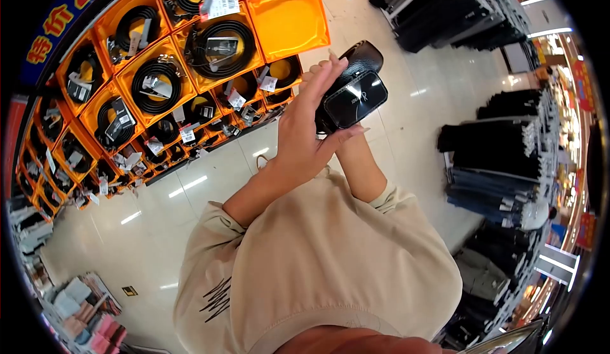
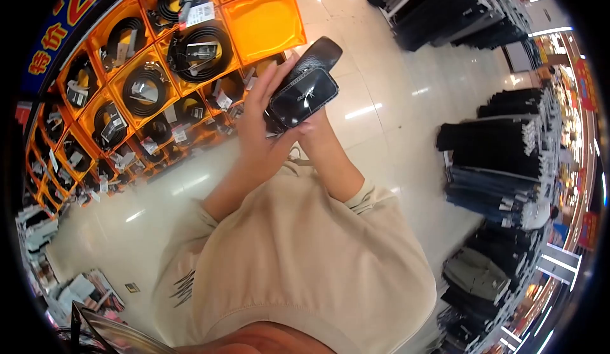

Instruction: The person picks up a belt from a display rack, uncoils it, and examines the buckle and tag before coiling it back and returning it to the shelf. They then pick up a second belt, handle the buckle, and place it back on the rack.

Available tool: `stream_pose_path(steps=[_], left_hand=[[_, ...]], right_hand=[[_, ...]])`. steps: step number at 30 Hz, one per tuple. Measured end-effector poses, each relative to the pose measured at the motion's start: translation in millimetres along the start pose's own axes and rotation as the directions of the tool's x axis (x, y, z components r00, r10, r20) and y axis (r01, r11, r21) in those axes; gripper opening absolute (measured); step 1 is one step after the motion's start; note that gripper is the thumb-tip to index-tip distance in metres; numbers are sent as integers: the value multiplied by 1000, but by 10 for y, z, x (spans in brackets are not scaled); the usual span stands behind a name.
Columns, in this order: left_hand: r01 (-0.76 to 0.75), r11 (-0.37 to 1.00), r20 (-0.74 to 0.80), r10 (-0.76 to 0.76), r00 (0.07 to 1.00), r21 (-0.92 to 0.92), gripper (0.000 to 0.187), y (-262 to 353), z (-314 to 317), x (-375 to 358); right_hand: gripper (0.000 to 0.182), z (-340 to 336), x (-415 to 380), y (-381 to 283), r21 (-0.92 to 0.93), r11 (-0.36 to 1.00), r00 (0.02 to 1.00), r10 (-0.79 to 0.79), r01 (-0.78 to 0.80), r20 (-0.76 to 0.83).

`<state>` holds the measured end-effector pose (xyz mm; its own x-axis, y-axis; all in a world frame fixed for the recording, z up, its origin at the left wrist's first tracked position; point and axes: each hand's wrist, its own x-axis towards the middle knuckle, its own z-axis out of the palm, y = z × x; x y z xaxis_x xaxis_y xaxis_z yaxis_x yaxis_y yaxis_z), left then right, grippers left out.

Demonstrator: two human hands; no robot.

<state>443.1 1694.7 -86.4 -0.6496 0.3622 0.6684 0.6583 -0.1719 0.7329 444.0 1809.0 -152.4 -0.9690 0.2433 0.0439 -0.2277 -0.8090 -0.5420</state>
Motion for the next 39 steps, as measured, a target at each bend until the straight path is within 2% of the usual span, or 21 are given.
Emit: stream_pose_path(steps=[1,4,6,8,9,10,12,14,16,18,19,22,24,26,29,32,33,36,37,38,39], left_hand=[[7,1000,16,-7,1000,8,77,-7,-9,-8],[52,999,50,-51,997,-6,70,-3,-38,-23],[126,990,59,-122,991,-63,65,18,-50,-42],[109,991,44,-106,993,-72,62,-31,-40,-88],[102,994,52,-100,994,-50,61,-44,-56,-96],[96,995,62,-94,994,-27,60,-48,-75,-111],[290,955,-23,-292,956,-54,55,21,-126,-150],[262,939,-166,-301,939,-221,64,-92,-157,-267],[148,872,-325,-324,889,-467,74,-49,-140,-251],[143,792,-287,-374,882,-593,62,29,-240,-307],[139,674,-215,-414,885,-726,64,37,-326,-335],[126,699,-263,-421,868,-704,49,210,-364,-321],[25,725,-279,-297,913,-688,58,283,-334,-332],[36,822,-359,-287,888,-569,68,474,-256,-308],[-56,807,-409,-236,881,-587,67,657,-164,-323],[-143,772,-403,-156,902,-619,66,768,-147,-444],[-134,790,-415,-162,895,-599,66,833,-131,-476],[-141,776,-420,-170,892,-614,62,987,-53,-622],[-72,750,-345,-215,913,-658,56,1018,-18,-694],[18,705,-246,-270,931,-709,43,1027,30,-749],[206,786,-239,-409,881,-583,27,1105,151,-819]], right_hand=[[21,-109,83,48,251,959,985,101,-134,138],[29,84,-3,-7,404,905,940,246,-135,-238],[30,152,-82,-1,234,970,928,146,-66,-344],[20,-210,-184,101,291,956,995,50,-22,-90],[20,-54,-297,85,37,997,972,-56,66,-227],[21,45,-334,51,172,983,972,-18,60,-236],[24,242,-407,-17,432,900,966,57,59,-251],[26,113,-421,-13,585,811,916,233,2,-326],[26,-82,-543,56,584,811,952,163,20,-259],[28,-254,-685,124,557,830,963,152,-4,-220],[32,-355,-756,156,577,817,876,270,12,-401],[29,-844,-921,221,684,729,779,443,-24,-445],[23,-1237,-1025,277,738,673,705,549,-55,-448],[18,-1637,-1156,337,663,738,681,549,-124,-485],[13,-2074,-1320,305,775,619,539,699,-127,-470],[10,-2331,-1405,195,676,726,444,651,-129,-615],[4,-2523,-1429,172,745,661,429,701,-92,-569],[19,-3311,-1654,198,858,500,425,806,-115,-413],[33,-3263,-1675,188,782,599,456,753,-174,-475],[36,-3217,-1686,166,784,580,503,756,-221,-418],[39,-2987,-1666,59,782,563,547,757,-266,-358]])
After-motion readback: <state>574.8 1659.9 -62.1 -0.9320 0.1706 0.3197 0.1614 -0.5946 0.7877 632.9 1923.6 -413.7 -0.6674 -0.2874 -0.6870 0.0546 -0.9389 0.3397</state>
